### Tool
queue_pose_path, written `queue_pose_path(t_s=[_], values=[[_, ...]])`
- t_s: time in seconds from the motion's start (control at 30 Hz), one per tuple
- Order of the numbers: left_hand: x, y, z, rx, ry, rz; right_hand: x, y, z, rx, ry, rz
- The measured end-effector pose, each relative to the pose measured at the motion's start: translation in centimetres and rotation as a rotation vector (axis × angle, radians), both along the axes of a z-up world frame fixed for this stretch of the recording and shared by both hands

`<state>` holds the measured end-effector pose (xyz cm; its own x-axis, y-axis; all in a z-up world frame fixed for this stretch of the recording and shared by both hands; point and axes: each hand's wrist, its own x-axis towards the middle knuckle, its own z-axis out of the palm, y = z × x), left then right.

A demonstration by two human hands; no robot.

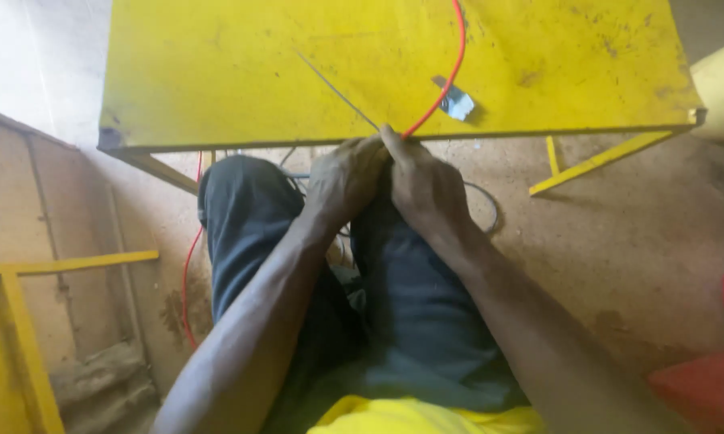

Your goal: Preparing and handling electrical cables and wires on a metal workbench using a small blade

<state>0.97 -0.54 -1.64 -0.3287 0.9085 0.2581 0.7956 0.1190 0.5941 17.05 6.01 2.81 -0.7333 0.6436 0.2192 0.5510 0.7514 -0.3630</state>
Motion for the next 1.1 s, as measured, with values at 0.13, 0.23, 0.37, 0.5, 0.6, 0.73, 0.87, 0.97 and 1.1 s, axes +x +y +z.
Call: queue_pose_path(t_s=[0.13,0.23,0.37,0.5,0.6,0.73,0.87,0.97,1.1], values=[[-0.4,0.4,1.8,-0.095,-0.131,0.022,6.6,-4.0,2.1,-0.073,-0.104,-0.099],[0.8,1.3,-0.4,-0.04,-0.105,-0.006,7.1,-4.3,1.8,0.06,-0.154,-0.129],[1.9,1.0,1.3,-0.006,0.053,-0.007,0.2,0.5,-1.0,0.115,0.062,-0.03],[0.3,1.0,0.7,-0.121,-0.114,0.025,2.6,-1.5,0.9,0.075,-0.059,-0.052],[-0.1,0.8,0.6,-0.132,-0.157,0.024,5.7,-4.0,1.6,0.002,-0.164,-0.118],[0.5,2.0,-2.2,-0.004,-0.072,-0.064,0.8,-0.4,-0.8,0.119,0.069,-0.065],[-0.9,0.5,-2.1,0.091,0.225,-0.064,-0.1,-0.8,0.0,0.09,-0.011,-0.006],[-1.0,1.1,0.6,-0.003,-0.049,-0.015,4.1,-3.6,3.9,0.014,-0.096,-0.041],[-0.2,1.2,0.1,-0.005,-0.169,-0.069,3.7,-2.6,0.0,-0.016,-0.124,-0.17]])
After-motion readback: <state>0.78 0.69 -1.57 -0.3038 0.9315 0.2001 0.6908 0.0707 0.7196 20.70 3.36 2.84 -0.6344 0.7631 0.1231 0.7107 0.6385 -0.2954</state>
